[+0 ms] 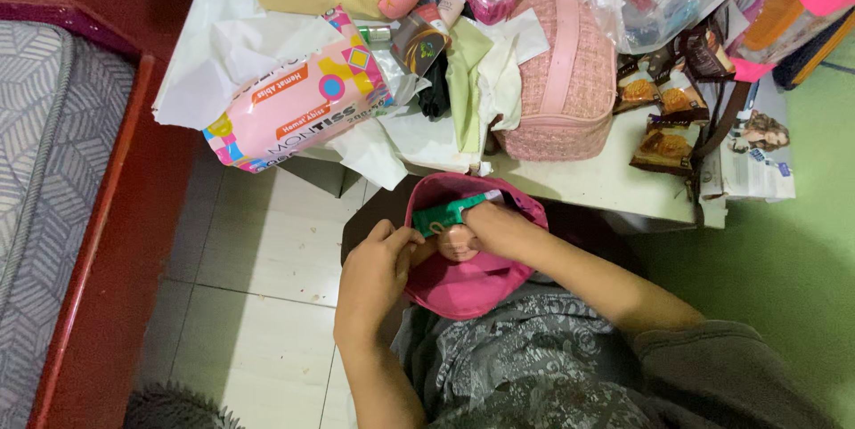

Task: The person places several skincare and cosmetic items into a large pink pouch, zips it closed, and then opens a smaller pink bag to handle a blue manicure kit and other beauty products.

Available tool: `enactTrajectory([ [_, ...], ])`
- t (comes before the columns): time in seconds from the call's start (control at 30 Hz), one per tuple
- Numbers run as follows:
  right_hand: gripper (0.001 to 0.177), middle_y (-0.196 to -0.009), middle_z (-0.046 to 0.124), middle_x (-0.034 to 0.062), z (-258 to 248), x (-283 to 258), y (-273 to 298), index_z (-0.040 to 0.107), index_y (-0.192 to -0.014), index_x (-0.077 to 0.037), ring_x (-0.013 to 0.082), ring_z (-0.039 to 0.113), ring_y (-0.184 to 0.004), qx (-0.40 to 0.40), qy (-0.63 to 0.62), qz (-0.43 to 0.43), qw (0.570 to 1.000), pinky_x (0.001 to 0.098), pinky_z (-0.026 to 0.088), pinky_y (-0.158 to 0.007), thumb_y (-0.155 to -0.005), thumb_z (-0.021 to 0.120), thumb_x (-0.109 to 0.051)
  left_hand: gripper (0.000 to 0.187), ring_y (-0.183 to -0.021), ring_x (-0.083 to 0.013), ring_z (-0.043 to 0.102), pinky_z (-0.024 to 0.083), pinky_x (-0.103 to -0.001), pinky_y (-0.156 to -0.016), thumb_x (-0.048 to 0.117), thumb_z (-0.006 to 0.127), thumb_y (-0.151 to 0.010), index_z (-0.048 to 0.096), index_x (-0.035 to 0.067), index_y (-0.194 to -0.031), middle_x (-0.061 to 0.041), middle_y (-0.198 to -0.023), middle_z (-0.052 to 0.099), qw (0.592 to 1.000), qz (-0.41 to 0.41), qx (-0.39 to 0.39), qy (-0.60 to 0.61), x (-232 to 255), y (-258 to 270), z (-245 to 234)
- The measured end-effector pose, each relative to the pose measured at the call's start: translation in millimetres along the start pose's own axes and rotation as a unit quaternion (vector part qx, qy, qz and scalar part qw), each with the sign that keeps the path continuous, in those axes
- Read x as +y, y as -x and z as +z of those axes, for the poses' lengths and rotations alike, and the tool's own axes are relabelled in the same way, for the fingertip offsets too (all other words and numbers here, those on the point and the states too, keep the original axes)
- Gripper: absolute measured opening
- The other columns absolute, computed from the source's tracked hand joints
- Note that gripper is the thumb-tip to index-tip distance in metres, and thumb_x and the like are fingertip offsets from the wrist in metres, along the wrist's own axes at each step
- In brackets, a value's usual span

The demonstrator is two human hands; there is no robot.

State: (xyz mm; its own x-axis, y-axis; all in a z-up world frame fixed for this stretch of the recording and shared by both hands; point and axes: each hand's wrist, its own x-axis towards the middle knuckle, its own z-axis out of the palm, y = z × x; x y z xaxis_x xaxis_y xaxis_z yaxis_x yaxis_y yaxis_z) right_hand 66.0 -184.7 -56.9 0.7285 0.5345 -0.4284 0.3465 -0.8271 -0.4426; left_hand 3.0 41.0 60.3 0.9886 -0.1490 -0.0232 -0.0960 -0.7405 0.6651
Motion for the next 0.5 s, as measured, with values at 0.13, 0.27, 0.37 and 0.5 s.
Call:
enactTrajectory([
  [0.13,0.037,-0.092,0.07,0.0229,-57.6,-21.2,22.3,0.066,-0.103,0.002,0.0384,0.07,-0.088,0.108,-0.088,-0.141,0.98,0.0467,0.056,-0.074,-0.073,0.081,-0.015,0.011,-0.077,-0.0369,0.064,0.049,-0.049,-0.066,0.014,0.065,-0.089,0.073,0.014,-0.097,-0.012,-0.085,0.061,1.0,-0.03,0.003,0.002,3.2,0.4,-2.3],
  [0.27,0.014,-0.086,0.073,0.0116,-157.4,-2.7,-1.9,0.07,-0.106,-0.007,0.0261,0.073,-0.078,0.231,-0.126,-0.077,0.962,0.0411,0.055,-0.072,-0.098,0.069,-0.02,0.01,-0.079,-0.0369,0.064,0.05,-0.048,-0.067,0.015,0.065,-0.091,0.072,0.014,-0.097,-0.011,-0.087,0.062,1.0,-0.022,0.009,0.005,2.8,-1.8,-0.9],
  [0.37,0.035,-0.093,0.071,0.0176,-210.4,18.4,-55.2,0.063,-0.114,-0.002,0.0316,0.071,-0.082,0.368,-0.063,-0.148,0.916,0.0421,0.055,-0.071,-0.085,0.078,-0.013,0.01,-0.081,-0.0372,0.065,0.05,-0.049,-0.068,0.016,0.065,-0.09,0.072,0.014,-0.097,-0.011,-0.088,0.062,1.0,-0.01,0.011,0.004,0.6,-1.4,1.5],
  [0.5,0.049,-0.092,0.071,0.0209,-203.6,33.6,-112.5,0.058,-0.119,-0.001,0.0344,0.071,-0.084,0.391,-0.057,-0.167,0.903,0.043,0.055,-0.071,-0.076,0.079,-0.008,0.012,-0.083,-0.0374,0.066,0.051,-0.049,-0.069,0.016,0.066,-0.089,0.072,0.014,-0.099,-0.01,-0.09,0.063,1.0,-0.013,0.0,0.017,-0.8,-2.2,1.8],
])
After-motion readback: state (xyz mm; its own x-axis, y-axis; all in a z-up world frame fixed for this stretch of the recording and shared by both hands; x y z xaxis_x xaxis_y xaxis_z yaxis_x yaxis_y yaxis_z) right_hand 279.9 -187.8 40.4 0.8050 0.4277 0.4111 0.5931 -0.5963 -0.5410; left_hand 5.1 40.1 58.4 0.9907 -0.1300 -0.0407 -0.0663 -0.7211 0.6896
